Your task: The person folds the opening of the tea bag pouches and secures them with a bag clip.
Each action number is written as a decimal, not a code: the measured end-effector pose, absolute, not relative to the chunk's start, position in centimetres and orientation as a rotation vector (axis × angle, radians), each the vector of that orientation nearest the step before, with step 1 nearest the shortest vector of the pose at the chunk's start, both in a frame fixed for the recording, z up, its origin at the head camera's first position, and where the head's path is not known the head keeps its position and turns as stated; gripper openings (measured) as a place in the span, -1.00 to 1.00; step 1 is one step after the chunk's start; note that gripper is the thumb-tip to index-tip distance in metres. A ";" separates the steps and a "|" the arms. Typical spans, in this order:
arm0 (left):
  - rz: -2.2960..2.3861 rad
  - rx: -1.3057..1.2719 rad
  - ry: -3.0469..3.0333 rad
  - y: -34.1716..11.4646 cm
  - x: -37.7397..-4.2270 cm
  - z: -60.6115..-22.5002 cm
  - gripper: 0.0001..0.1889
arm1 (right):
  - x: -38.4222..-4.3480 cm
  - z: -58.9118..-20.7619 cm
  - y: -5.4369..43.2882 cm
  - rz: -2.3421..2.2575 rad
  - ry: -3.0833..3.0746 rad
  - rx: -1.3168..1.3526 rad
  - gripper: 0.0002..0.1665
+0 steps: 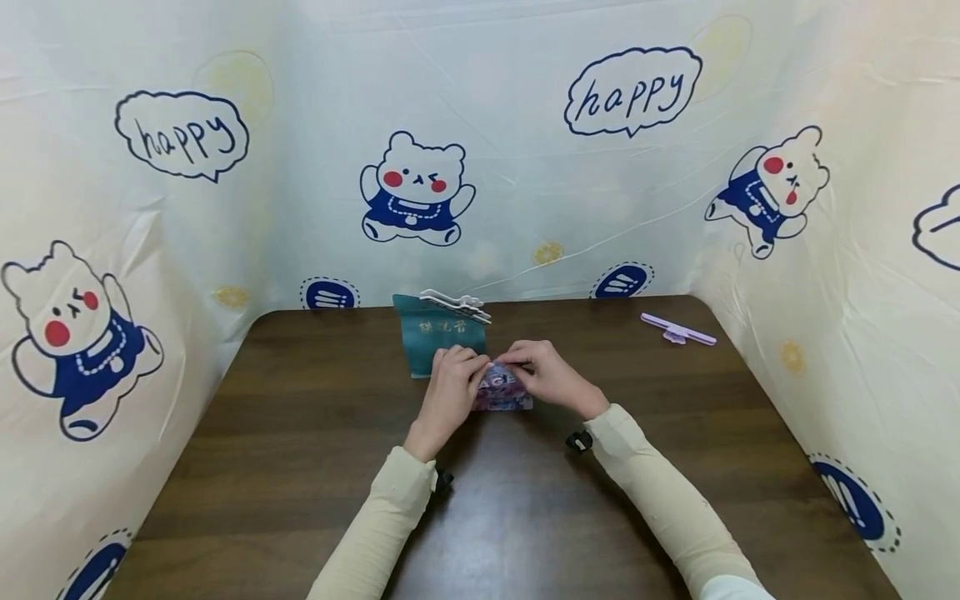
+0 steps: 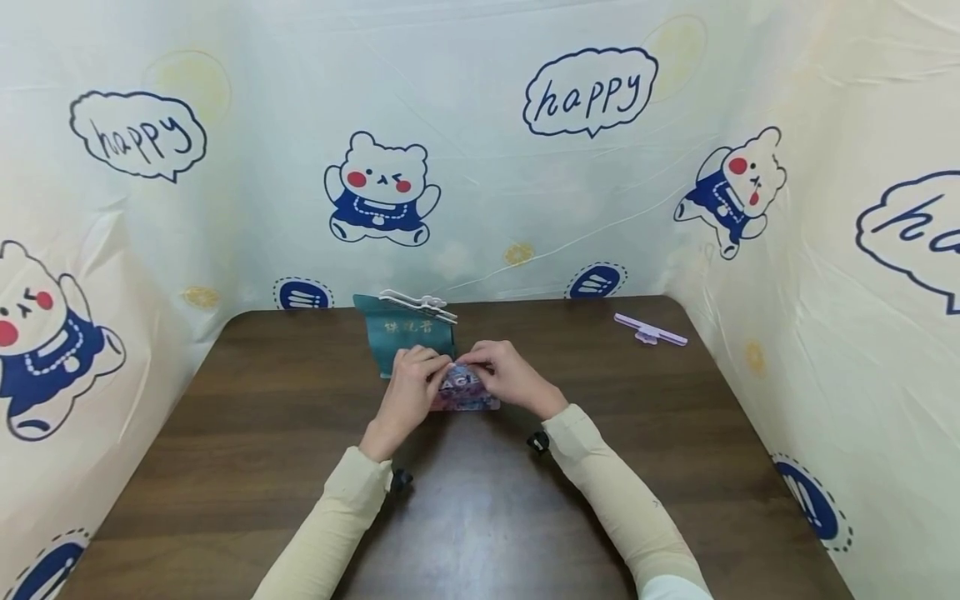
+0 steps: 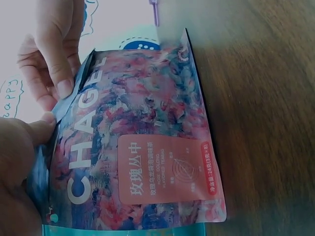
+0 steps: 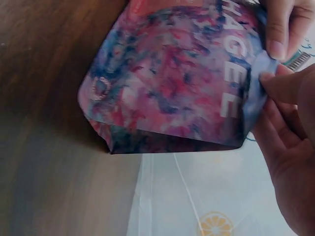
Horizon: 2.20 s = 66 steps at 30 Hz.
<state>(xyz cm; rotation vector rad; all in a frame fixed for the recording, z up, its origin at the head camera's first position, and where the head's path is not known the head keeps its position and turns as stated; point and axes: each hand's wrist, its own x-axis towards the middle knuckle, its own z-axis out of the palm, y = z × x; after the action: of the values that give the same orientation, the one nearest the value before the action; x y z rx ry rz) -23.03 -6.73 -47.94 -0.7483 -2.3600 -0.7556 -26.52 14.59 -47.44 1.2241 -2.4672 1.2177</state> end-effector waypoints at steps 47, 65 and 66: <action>-0.741 -0.724 -2.330 -6.6 -22.6 -48.0 -0.90 | -26.3 -48.7 15.6 1.157 -2.413 1.145 -0.80; -0.753 -0.690 -2.326 -6.5 -22.9 -48.6 -0.89 | -26.5 -48.7 14.7 1.174 -2.343 1.103 -0.89; -0.754 -0.690 -2.328 -6.5 -22.8 -48.6 -0.89 | -26.5 -48.7 14.6 1.166 -2.346 1.108 -0.89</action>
<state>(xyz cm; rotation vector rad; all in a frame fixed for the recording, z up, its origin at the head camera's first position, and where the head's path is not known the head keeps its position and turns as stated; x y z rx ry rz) -22.84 -6.48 -48.64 -0.6897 -2.3278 -0.7542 -26.49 14.65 -48.67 1.1079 -2.3464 1.1658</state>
